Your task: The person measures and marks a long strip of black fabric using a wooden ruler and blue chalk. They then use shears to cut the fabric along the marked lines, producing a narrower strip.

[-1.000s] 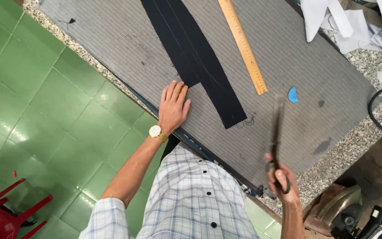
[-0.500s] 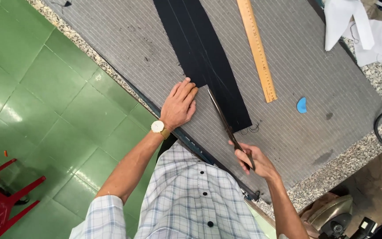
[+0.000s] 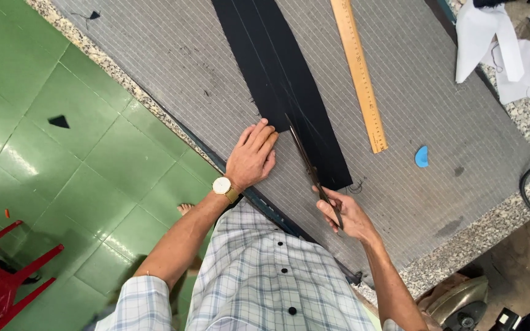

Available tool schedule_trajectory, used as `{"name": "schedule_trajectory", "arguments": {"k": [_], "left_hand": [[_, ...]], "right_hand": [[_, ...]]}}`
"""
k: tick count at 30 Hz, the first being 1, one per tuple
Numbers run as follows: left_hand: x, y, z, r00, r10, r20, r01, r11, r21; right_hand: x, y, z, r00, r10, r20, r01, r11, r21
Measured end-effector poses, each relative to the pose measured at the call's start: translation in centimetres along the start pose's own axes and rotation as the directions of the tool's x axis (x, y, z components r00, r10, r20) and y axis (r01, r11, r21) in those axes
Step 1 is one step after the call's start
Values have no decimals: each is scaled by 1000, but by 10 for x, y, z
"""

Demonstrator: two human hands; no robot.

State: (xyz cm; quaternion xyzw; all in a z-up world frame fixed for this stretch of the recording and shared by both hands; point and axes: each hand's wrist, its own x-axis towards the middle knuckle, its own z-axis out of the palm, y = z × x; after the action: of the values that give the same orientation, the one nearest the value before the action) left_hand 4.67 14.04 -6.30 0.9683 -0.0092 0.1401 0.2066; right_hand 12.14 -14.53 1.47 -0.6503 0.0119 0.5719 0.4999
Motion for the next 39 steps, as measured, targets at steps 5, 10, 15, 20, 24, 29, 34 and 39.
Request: {"name": "schedule_trajectory", "arguments": {"k": [5, 10, 15, 20, 24, 29, 34, 39], "left_hand": [[-2, -2, 5, 1000, -7, 0, 7, 1000, -6], [-2, -1, 0, 1000, -13, -5, 13, 1000, -1], [0, 0, -1, 1000, -5, -19, 5, 1000, 2], [1, 0, -2, 1000, -6, -14, 6, 1000, -5], [0, 0, -2, 1000, -16, 6, 16, 1000, -14], [0, -1, -2, 1000, -19, 21, 19, 1000, -5], [0, -1, -4, 999, -24, 32, 24, 1000, -5], [1, -2, -4, 999, -25, 25, 26, 1000, -13]], "right_hand": [[1, -11, 3, 1000, -5, -14, 5, 1000, -17], [3, -6, 2, 1000, -27, -16, 26, 999, -48], [1, -15, 5, 998, -54, -33, 51, 994, -101], [1, -24, 9, 997, 42, -62, -45, 998, -47], [12, -20, 7, 997, 50, -57, -51, 999, -18], [27, -23, 11, 998, -13, -58, 10, 999, -52], [34, -25, 16, 996, -52, -69, 49, 998, -44], [29, -41, 20, 995, -12, -95, 8, 999, -41]]}}
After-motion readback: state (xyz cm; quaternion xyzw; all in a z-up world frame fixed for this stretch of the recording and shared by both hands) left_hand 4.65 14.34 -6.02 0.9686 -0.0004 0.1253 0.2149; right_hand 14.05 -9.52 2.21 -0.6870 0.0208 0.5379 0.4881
